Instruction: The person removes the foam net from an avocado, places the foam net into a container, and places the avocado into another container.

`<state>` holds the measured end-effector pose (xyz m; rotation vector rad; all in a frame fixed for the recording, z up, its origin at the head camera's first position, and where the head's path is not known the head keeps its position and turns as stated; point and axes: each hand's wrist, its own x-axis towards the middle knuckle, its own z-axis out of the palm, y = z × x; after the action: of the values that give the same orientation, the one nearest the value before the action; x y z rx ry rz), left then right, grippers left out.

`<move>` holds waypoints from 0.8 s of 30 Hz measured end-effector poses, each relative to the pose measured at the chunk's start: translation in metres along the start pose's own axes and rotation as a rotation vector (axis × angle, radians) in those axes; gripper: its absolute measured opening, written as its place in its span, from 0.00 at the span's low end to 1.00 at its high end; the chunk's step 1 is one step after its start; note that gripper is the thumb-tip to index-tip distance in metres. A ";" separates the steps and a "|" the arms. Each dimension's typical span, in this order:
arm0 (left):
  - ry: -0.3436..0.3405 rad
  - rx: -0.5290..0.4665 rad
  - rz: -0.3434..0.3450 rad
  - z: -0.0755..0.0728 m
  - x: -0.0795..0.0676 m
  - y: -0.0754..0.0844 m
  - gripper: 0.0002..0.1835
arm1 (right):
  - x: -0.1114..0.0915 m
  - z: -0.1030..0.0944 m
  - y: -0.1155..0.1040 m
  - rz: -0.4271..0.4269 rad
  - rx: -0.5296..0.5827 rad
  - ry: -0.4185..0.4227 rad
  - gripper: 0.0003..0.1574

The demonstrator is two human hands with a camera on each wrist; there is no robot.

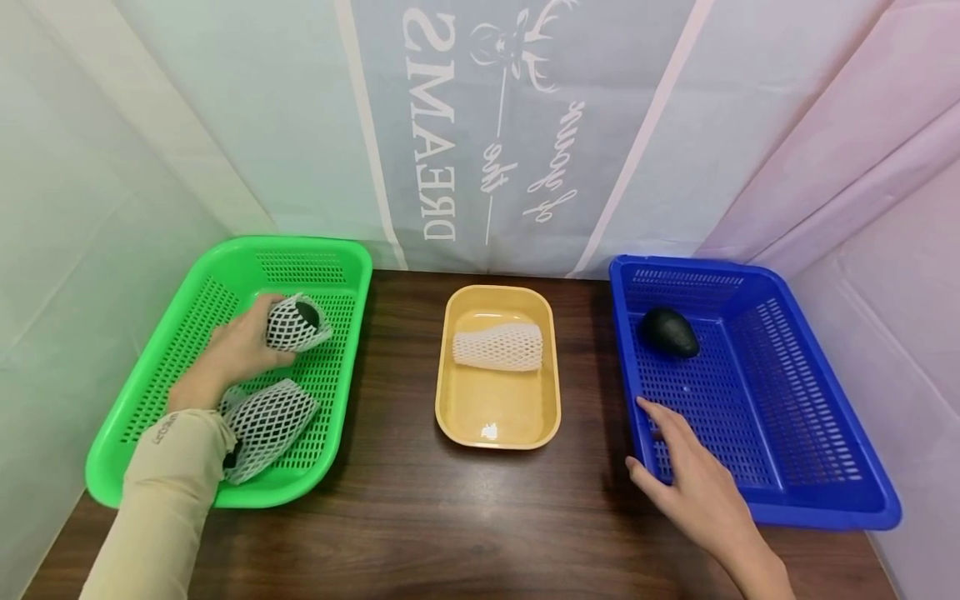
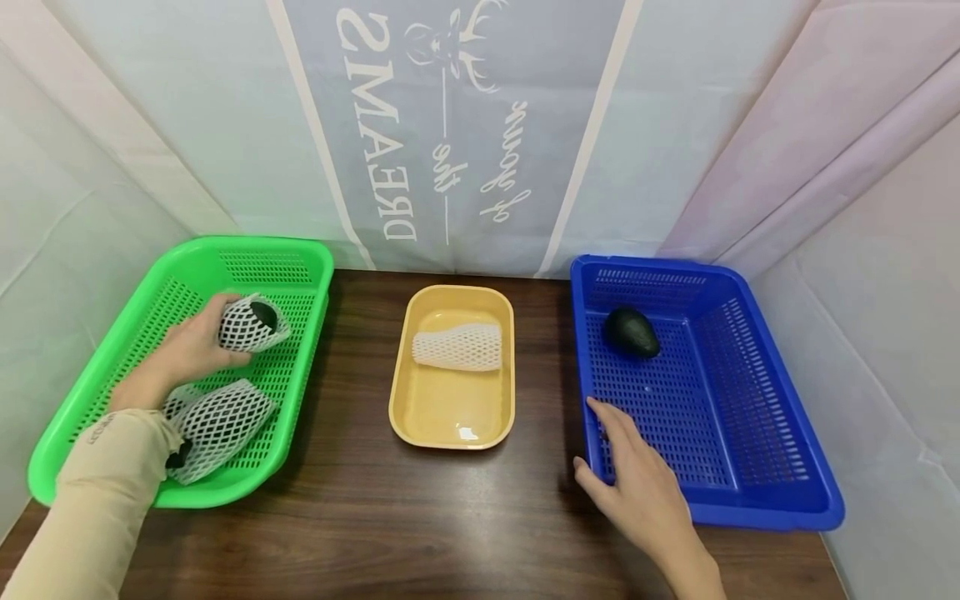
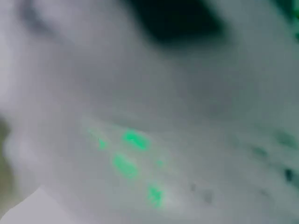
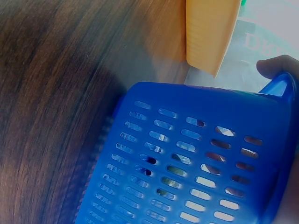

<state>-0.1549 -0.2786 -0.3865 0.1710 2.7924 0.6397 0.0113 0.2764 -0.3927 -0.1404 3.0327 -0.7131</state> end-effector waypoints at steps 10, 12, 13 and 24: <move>0.064 0.000 0.071 -0.011 -0.007 0.028 0.56 | -0.001 -0.001 -0.001 0.004 -0.002 0.005 0.50; 0.073 0.002 0.083 -0.013 -0.009 0.033 0.56 | -0.001 -0.001 -0.001 0.003 -0.001 0.005 0.50; 0.077 0.002 0.089 -0.014 -0.010 0.036 0.56 | -0.001 -0.001 -0.001 0.003 -0.001 0.005 0.49; 0.124 0.038 0.184 -0.021 -0.026 0.065 0.54 | 0.001 -0.002 -0.001 0.009 -0.002 -0.004 0.50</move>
<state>-0.1327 -0.2340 -0.3336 0.4129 2.9324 0.6597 0.0108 0.2761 -0.3898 -0.1283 3.0287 -0.7078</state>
